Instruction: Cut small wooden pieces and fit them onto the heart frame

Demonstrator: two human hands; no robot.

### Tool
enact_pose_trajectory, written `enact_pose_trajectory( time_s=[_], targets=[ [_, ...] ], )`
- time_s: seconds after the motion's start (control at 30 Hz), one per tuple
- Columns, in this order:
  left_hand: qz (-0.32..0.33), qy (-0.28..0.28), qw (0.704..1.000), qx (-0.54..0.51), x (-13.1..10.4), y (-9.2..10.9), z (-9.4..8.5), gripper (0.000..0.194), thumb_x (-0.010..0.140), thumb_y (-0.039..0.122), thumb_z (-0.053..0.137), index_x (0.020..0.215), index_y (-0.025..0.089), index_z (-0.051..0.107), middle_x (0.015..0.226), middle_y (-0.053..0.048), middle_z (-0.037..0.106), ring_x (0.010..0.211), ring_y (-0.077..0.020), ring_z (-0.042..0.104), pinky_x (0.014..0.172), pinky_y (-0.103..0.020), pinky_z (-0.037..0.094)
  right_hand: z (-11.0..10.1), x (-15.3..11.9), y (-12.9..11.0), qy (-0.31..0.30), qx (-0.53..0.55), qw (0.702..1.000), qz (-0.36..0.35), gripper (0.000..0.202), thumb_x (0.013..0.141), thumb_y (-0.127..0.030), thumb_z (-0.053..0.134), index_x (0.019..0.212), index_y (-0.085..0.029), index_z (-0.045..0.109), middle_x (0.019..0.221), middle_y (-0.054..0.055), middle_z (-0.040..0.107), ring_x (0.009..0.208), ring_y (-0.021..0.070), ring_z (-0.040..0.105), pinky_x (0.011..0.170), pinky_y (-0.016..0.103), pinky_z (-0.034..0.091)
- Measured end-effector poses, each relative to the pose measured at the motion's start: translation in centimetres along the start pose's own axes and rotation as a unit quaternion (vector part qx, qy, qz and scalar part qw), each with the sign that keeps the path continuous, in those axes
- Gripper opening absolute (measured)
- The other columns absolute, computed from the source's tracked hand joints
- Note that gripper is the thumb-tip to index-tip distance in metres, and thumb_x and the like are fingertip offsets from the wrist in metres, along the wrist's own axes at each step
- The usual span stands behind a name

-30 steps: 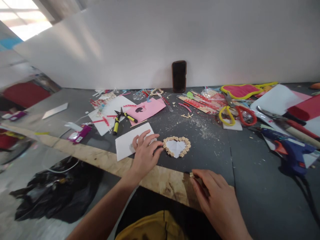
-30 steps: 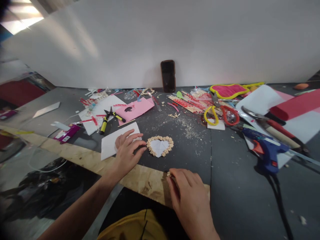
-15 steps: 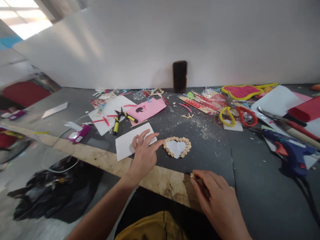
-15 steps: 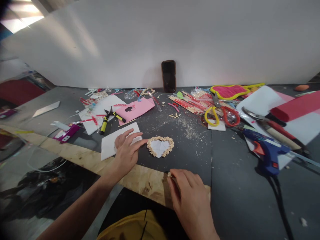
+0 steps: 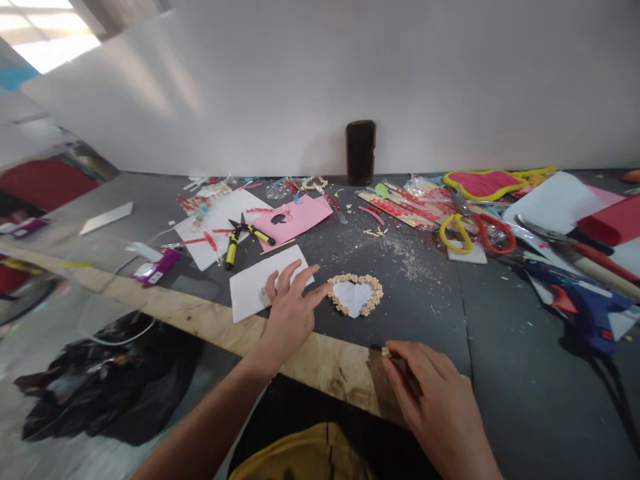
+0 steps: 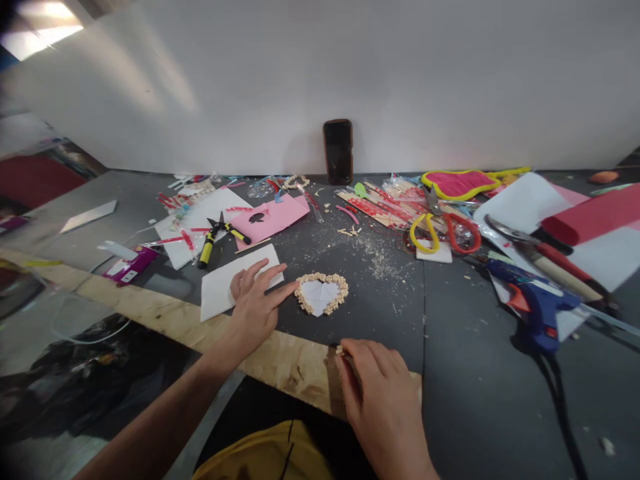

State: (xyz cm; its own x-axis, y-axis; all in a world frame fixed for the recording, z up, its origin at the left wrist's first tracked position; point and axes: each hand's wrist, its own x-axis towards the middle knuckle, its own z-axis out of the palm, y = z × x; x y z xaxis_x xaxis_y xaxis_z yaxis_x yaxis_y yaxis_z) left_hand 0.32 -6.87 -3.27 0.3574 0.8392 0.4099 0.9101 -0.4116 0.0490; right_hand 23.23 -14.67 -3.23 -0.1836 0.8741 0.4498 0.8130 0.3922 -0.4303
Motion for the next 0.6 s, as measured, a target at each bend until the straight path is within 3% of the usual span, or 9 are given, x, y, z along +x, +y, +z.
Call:
enact_pose_trajectory(
  time_s=[0.6],
  targets=[
    [-0.007, 0.006, 1.0, -0.003, 0.07, -0.02, -0.16, 0.051, 0.078, -0.002, 0.045, 0.115, 0.03, 0.061, 0.132, -0.007, 0.052, 0.129, -0.0311, 0.034, 0.101, -0.055, 0.024, 0.03, -0.3, 0.17, -0.009, -0.005, 1.0, 0.001, 0.016, 0.089, -0.026, 0.047, 0.095, -0.022, 0.06, 0.085, 0.003, 0.069, 0.072, 0.0153, 0.064, 0.065, 0.028, 0.046]
  ],
)
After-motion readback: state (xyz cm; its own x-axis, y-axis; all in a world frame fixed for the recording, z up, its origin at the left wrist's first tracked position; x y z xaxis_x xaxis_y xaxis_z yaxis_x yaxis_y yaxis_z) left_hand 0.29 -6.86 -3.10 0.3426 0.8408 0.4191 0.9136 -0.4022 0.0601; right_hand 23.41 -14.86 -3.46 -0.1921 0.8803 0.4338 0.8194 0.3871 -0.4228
